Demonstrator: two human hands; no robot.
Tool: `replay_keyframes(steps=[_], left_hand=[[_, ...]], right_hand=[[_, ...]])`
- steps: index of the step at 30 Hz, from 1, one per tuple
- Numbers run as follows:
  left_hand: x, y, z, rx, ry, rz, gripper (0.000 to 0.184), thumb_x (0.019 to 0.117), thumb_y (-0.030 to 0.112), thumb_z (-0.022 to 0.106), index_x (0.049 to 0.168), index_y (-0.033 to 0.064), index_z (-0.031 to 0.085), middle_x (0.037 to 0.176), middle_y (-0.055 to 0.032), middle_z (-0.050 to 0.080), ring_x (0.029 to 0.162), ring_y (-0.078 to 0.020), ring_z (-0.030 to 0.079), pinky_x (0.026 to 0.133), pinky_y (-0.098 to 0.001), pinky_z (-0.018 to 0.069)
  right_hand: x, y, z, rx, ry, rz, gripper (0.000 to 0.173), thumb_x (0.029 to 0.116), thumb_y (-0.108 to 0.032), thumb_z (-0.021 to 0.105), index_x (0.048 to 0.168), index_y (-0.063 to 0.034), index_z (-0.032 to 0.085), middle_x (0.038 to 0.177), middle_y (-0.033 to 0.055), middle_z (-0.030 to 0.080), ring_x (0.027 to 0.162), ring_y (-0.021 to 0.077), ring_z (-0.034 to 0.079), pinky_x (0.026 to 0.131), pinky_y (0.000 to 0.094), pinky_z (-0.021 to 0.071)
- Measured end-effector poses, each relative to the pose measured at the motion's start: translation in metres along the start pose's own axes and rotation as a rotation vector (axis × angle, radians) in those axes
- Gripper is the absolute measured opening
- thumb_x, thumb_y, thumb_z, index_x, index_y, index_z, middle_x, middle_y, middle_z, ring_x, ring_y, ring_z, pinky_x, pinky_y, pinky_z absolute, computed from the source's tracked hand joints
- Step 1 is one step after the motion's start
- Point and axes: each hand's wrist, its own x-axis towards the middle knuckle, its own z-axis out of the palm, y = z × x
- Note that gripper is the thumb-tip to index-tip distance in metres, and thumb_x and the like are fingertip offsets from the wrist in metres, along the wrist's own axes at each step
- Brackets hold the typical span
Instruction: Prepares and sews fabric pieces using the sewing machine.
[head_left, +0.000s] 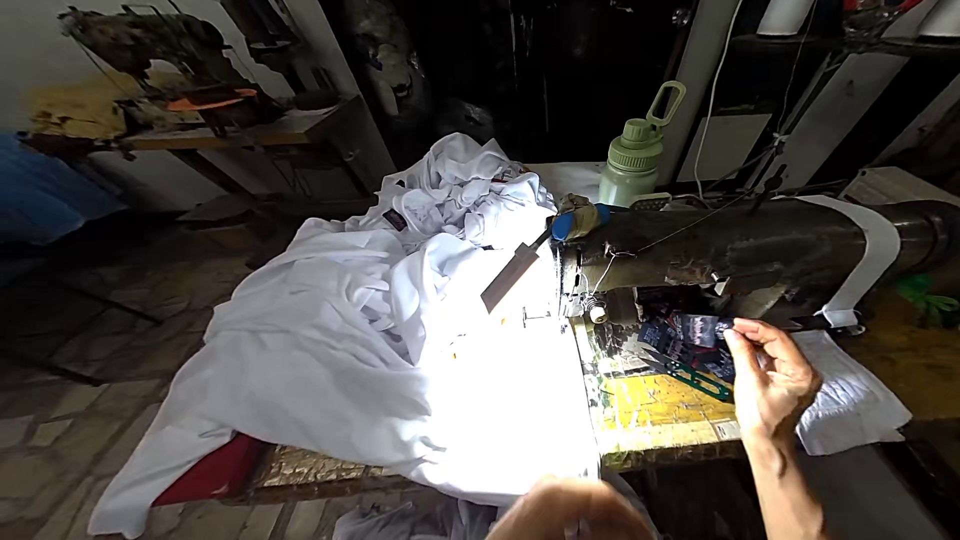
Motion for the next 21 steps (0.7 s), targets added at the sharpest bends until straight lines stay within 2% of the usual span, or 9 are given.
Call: replay_keyframes(steps=[3, 5, 10, 14, 18, 19, 21], left_hand=[[0.021, -0.028, -0.004, -0.309, 0.249, -0.046, 0.019, 0.1042, 0.004, 0.05, 0.111, 0.0011, 0.068, 0.102, -0.0007, 0.074, 0.09, -0.0066, 0.07, 0.084, -0.0266, 0.0594], [0.03, -0.036, -0.006, -0.382, 0.321, -0.093, 0.02, 0.1043, 0.004, 0.049, 0.11, 0.0015, 0.068, 0.101, -0.0004, 0.074, 0.088, -0.0078, 0.071, 0.083, -0.0265, 0.0597], [0.031, -0.045, -0.005, -0.366, 0.38, -0.16, 0.02, 0.1045, 0.004, 0.048, 0.109, 0.0004, 0.067, 0.1, -0.0018, 0.074, 0.088, -0.0083, 0.071, 0.082, -0.0254, 0.0594], [0.031, -0.049, -0.006, -0.301, 0.525, -0.186, 0.019, 0.1025, 0.001, 0.049, 0.11, -0.0022, 0.066, 0.102, -0.0042, 0.074, 0.087, -0.0091, 0.072, 0.081, -0.0253, 0.0598], [0.048, -0.058, -0.01, -0.347, 0.603, -0.284, 0.031, 0.1018, 0.003, 0.051, 0.132, -0.0052, 0.056, 0.122, -0.012, 0.068, 0.1, -0.0161, 0.071, 0.088, -0.0315, 0.0603], [0.053, -0.062, -0.008, -0.389, 0.603, -0.294, 0.033, 0.1014, 0.003, 0.052, 0.133, -0.0055, 0.054, 0.12, -0.0119, 0.068, 0.099, -0.016, 0.071, 0.089, -0.0316, 0.0601], [0.063, -0.069, -0.003, -0.484, 0.627, -0.298, 0.028, 0.0978, 0.001, 0.058, 0.126, -0.0035, 0.056, 0.101, -0.0062, 0.07, 0.089, -0.0122, 0.069, 0.082, -0.0286, 0.0592]], right_hand=[[-0.023, -0.021, 0.018, 0.115, -0.065, 0.005, 0.018, 0.0919, -0.006, 0.067, 0.105, 0.0054, 0.069, 0.101, 0.0068, 0.071, 0.091, 0.004, 0.067, 0.085, 0.0218, 0.0568], [-0.036, -0.031, 0.028, 0.198, -0.114, 0.059, 0.015, 0.0905, -0.004, 0.066, 0.104, 0.0029, 0.068, 0.1, 0.003, 0.071, 0.092, 0.0039, 0.068, 0.086, 0.0221, 0.0578], [-0.053, -0.044, 0.038, 0.367, -0.195, 0.203, 0.018, 0.0861, 0.0, 0.065, 0.104, -0.0036, 0.065, 0.092, -0.0022, 0.07, 0.083, 0.0058, 0.068, 0.078, 0.0219, 0.0591], [-0.055, -0.047, 0.039, 0.421, -0.216, 0.268, 0.018, 0.0854, 0.0, 0.064, 0.103, -0.0056, 0.065, 0.088, -0.0025, 0.069, 0.08, 0.0056, 0.068, 0.073, 0.0206, 0.0587], [-0.054, -0.054, 0.039, 0.623, -0.285, 0.437, 0.02, 0.0823, 0.003, 0.066, 0.098, -0.0094, 0.065, 0.087, -0.0005, 0.069, 0.08, 0.0087, 0.068, 0.073, 0.0237, 0.0595], [-0.056, -0.057, 0.039, 0.661, -0.336, 0.436, 0.02, 0.082, 0.003, 0.066, 0.098, -0.0091, 0.065, 0.087, -0.0001, 0.07, 0.081, 0.0091, 0.069, 0.074, 0.0246, 0.0599], [-0.058, -0.062, 0.038, 0.729, -0.44, 0.4, 0.021, 0.0822, 0.003, 0.068, 0.099, -0.0091, 0.066, 0.089, -0.0001, 0.072, 0.082, 0.009, 0.07, 0.076, 0.025, 0.0603]])
